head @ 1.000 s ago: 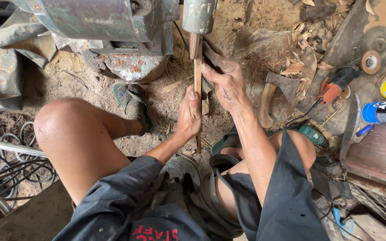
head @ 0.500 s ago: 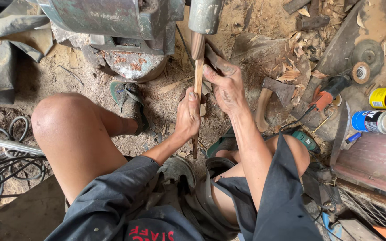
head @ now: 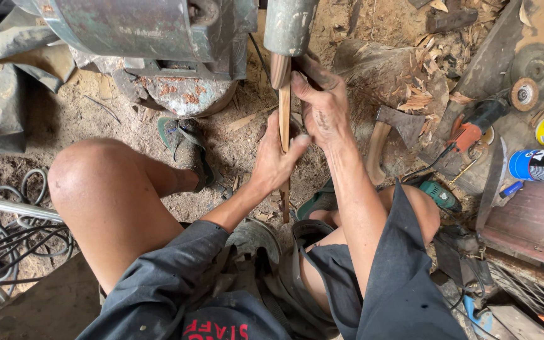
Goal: The person holds a small wooden piece against a rotating grinding wheel, repeatedly adjusting its position to smooth and shape the edges. The person rotates the piece to work on different sides and occasionally pauses to inspect the surface.
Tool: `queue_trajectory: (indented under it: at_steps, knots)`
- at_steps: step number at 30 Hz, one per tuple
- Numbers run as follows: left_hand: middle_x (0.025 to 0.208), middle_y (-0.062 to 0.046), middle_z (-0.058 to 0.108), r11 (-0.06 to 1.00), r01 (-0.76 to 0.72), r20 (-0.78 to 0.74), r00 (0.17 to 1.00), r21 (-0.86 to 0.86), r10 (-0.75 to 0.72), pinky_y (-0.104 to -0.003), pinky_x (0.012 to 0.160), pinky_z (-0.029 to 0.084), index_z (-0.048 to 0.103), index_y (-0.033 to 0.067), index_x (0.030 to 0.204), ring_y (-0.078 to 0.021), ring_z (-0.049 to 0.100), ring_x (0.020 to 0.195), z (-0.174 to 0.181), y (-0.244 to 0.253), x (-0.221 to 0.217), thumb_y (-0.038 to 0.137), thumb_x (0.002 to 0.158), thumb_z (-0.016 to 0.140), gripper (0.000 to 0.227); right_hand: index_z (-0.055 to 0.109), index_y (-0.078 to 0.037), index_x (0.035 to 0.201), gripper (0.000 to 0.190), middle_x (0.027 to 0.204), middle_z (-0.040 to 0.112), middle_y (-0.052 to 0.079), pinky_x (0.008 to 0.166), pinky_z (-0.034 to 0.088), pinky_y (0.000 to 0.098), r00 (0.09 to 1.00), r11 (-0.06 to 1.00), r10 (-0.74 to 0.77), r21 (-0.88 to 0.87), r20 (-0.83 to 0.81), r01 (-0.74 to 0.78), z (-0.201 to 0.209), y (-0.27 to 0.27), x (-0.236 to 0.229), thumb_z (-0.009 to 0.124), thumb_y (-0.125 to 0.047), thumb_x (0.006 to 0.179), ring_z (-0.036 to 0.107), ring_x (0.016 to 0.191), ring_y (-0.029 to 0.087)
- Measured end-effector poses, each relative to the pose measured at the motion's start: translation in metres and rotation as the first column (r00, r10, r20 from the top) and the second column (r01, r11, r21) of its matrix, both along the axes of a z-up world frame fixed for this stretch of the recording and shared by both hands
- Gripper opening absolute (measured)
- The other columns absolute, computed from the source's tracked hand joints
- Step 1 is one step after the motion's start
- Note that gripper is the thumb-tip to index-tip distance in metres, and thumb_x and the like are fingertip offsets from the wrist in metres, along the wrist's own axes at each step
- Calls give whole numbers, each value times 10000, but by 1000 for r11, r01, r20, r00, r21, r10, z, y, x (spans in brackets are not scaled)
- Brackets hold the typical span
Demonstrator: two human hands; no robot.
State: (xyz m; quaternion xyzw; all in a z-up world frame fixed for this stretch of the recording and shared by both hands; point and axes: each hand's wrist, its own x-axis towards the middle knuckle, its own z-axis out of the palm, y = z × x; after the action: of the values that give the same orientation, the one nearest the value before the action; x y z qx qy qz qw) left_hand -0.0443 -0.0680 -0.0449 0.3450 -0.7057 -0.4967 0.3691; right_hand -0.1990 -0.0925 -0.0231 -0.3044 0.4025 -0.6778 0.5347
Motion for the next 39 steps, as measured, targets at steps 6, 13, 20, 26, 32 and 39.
queue_trajectory:
  at_steps: [6,13,20,26,32,39]
  knots:
    - [869,-113,644,958,23,101,993,285,-54,-395,586,585,401,26,1338,-200,669,688,-6,0,1,304,1024,591,461,634,-87,1374,493,1547,526,141,1268,375,486,997,998,13,68,-77,-7,3,6,3,789,-127,908,479,1485,275]
    - [901,-135,660,976,37,146,987,213,-69,-420,597,576,363,27,1360,-242,669,707,-17,15,9,320,1042,564,477,608,-48,1416,512,1595,504,111,1277,387,492,995,1000,15,-1,-98,-15,10,23,13,781,-85,935,470,1493,257]
    - [918,-166,651,978,19,173,983,208,-55,-463,654,559,369,31,1341,-277,664,760,-15,34,17,298,1023,583,467,635,-40,1398,508,1506,591,141,1219,426,428,998,995,18,96,66,-24,15,44,22,770,-20,909,556,1373,232]
    - [908,-141,633,968,36,145,987,250,-74,-435,627,577,393,57,1229,-265,658,748,-10,26,16,211,1040,519,275,646,-52,1365,484,1511,582,113,1219,434,461,1000,995,6,95,13,-7,11,32,18,779,-57,900,537,1406,252]
    - [840,-108,608,956,27,180,980,293,-83,-393,497,557,385,47,1179,-223,616,623,-4,8,8,160,1025,482,214,676,-83,1327,451,1504,583,124,1251,384,470,997,997,-19,73,-78,25,1,12,8,800,-127,896,506,1450,271]
    - [793,-102,594,942,20,167,983,336,-81,-376,453,531,368,54,1180,-210,600,584,9,-8,1,141,1003,474,224,760,-44,1170,301,1356,688,131,1217,418,438,999,1000,-4,15,-53,5,-6,-2,-1,831,-142,894,589,1323,270]
